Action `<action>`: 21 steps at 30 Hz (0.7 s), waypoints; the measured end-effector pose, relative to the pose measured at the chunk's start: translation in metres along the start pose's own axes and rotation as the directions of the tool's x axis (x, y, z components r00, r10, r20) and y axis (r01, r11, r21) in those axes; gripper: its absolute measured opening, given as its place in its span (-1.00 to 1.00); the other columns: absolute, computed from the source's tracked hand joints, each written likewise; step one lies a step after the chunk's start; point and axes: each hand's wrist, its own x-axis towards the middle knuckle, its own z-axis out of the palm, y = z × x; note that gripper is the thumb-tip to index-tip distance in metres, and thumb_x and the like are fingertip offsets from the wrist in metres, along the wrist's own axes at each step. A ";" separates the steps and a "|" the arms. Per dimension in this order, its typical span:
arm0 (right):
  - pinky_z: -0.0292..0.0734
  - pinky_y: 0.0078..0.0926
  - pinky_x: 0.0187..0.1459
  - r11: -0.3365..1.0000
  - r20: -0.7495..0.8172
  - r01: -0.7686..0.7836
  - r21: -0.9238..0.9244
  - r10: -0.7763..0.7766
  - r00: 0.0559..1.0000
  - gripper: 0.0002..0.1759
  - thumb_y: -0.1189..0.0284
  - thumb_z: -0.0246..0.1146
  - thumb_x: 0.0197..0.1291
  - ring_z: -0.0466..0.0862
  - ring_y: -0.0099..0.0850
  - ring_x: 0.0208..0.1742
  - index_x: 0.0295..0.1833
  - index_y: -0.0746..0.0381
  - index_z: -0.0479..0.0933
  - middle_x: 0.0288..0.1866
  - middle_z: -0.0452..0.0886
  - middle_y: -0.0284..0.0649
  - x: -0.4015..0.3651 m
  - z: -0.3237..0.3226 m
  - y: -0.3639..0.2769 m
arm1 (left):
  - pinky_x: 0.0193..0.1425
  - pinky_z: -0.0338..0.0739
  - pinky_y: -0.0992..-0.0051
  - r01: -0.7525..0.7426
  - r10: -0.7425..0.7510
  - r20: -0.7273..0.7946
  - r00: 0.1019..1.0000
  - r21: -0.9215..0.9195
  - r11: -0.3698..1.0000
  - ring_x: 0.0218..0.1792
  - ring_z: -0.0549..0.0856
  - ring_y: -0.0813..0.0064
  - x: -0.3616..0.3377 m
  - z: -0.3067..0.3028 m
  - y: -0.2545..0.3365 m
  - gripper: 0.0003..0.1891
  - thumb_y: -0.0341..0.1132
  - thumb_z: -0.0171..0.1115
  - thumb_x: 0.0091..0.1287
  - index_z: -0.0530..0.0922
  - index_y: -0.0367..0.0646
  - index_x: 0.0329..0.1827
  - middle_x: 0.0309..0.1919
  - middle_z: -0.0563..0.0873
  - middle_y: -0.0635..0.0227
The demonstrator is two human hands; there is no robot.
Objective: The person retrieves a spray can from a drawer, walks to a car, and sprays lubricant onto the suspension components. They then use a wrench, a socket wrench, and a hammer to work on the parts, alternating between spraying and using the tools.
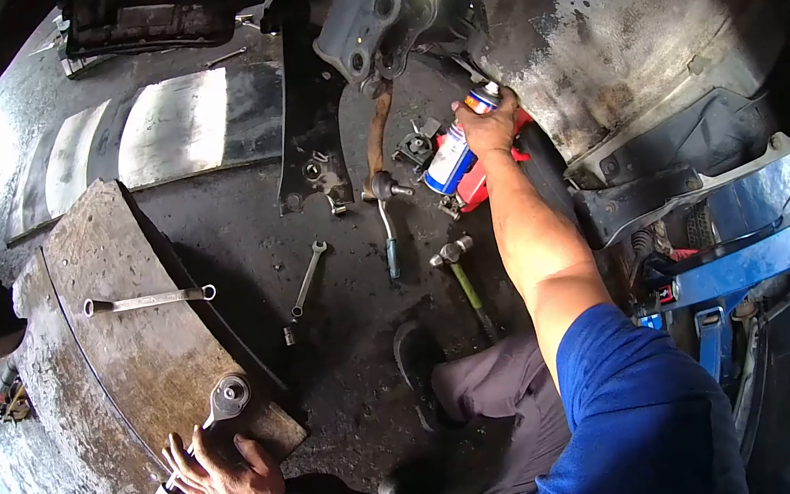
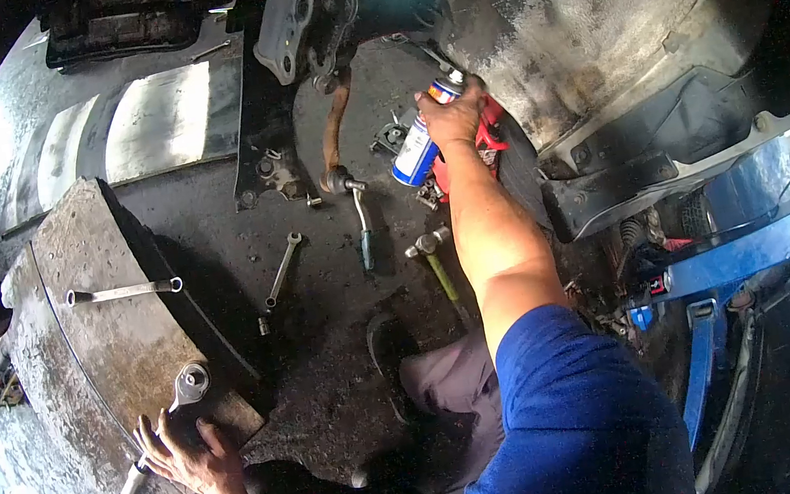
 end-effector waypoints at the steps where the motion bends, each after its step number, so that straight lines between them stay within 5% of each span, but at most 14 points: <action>1: 0.32 -0.10 0.27 1.000 -0.003 -0.002 0.000 0.002 1.000 0.06 0.23 0.53 -0.13 0.31 0.06 0.29 0.42 0.20 0.05 0.22 0.31 0.26 -0.002 -0.003 -0.005 | 0.50 -0.20 -0.10 -0.003 0.003 -0.001 1.000 0.000 1.000 0.48 0.13 0.00 0.000 0.000 0.000 -0.43 -0.11 0.18 0.16 0.41 -0.12 0.24 0.40 0.28 0.02; 21: 0.32 -0.12 0.29 0.970 0.055 0.090 -0.226 -0.079 0.995 0.09 0.15 0.47 -0.05 0.33 0.16 0.26 0.48 0.13 -0.06 0.23 0.18 0.35 -0.012 -0.003 -0.010 | 0.50 -0.16 -0.06 -0.026 0.026 -0.009 1.000 -0.017 1.000 0.46 0.17 0.01 0.001 -0.001 0.000 -0.43 -0.15 0.19 0.13 0.43 -0.16 0.22 0.39 0.29 0.00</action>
